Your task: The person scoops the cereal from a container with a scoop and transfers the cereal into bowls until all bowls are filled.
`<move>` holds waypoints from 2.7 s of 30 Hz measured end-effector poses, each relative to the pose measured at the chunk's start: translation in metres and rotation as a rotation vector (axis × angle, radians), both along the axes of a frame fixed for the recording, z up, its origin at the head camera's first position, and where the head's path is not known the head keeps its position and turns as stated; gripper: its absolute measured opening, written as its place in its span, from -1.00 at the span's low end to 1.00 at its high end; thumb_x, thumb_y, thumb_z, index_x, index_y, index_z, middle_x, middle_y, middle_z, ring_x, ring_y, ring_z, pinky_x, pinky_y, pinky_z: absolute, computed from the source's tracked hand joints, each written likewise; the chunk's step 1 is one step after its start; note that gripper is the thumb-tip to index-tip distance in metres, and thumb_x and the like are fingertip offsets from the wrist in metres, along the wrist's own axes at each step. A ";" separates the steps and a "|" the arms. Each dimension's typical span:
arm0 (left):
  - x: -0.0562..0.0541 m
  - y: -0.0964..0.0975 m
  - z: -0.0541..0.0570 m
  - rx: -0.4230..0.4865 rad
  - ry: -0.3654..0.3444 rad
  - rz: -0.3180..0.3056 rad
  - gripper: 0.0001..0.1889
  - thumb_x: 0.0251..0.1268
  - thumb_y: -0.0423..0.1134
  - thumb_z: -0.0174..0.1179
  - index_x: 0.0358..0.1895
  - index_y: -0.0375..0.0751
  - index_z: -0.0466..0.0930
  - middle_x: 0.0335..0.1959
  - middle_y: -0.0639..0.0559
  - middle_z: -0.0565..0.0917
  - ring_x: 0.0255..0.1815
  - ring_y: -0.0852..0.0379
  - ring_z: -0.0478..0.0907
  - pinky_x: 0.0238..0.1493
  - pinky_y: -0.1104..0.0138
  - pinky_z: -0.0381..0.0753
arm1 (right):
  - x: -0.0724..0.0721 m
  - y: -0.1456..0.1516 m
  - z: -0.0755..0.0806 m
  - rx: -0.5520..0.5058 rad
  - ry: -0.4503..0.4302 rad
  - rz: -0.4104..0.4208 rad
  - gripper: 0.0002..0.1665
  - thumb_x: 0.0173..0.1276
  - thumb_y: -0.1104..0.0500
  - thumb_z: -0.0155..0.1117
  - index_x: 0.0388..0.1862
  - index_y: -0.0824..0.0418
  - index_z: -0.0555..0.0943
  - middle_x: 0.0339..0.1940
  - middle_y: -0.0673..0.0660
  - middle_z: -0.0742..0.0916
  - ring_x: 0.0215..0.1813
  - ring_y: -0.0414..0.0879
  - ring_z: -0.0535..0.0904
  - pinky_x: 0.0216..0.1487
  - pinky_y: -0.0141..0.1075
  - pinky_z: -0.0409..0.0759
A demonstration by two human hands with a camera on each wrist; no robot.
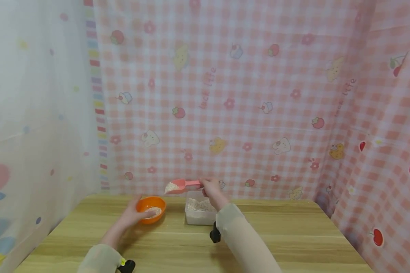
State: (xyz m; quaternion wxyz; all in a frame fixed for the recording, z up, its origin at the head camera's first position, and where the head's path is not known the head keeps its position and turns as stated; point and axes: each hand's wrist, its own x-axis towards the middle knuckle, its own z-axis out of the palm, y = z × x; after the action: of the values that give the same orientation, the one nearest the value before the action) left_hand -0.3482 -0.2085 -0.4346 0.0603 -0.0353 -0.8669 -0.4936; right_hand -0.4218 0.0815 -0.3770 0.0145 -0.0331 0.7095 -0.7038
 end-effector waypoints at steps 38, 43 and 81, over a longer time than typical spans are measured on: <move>0.005 -0.004 -0.017 0.032 -0.033 0.029 0.24 -0.04 -0.06 0.52 0.51 -0.46 -0.25 0.49 -0.49 -0.17 0.45 -0.48 -0.14 0.36 -0.26 -0.05 | 0.012 -0.043 -0.027 0.115 0.017 0.116 -0.63 0.52 0.21 0.03 0.10 0.46 0.56 -0.51 0.02 0.67 -0.66 -0.27 0.27 -0.58 -0.46 0.26; 0.002 -0.005 -0.018 0.016 -0.032 0.032 0.24 -0.05 -0.03 0.51 0.51 -0.45 -0.23 0.49 -0.49 -0.15 0.46 -0.46 -0.14 0.37 -0.24 -0.04 | 0.014 -0.049 -0.027 0.154 0.031 0.122 -0.64 0.51 0.18 0.06 0.07 0.43 0.59 -0.49 0.05 0.68 -0.68 -0.27 0.25 -0.61 -0.45 0.25; 0.005 -0.003 -0.018 0.032 -0.016 0.020 0.24 -0.05 -0.11 0.52 0.50 -0.49 -0.25 0.48 -0.50 -0.15 0.45 -0.46 -0.11 0.38 -0.23 -0.04 | 0.027 -0.052 0.005 0.720 0.623 0.248 -0.75 0.49 0.13 0.14 -0.11 0.21 0.72 -0.47 0.05 0.71 -0.56 -0.25 0.43 -0.57 -0.41 0.38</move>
State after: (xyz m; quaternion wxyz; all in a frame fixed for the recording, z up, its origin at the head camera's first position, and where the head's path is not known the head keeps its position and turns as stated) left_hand -0.3435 -0.2118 -0.4522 0.0587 -0.0218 -0.8596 -0.5072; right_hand -0.3951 0.0292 -0.3722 -0.1040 -0.3192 0.8691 -0.3634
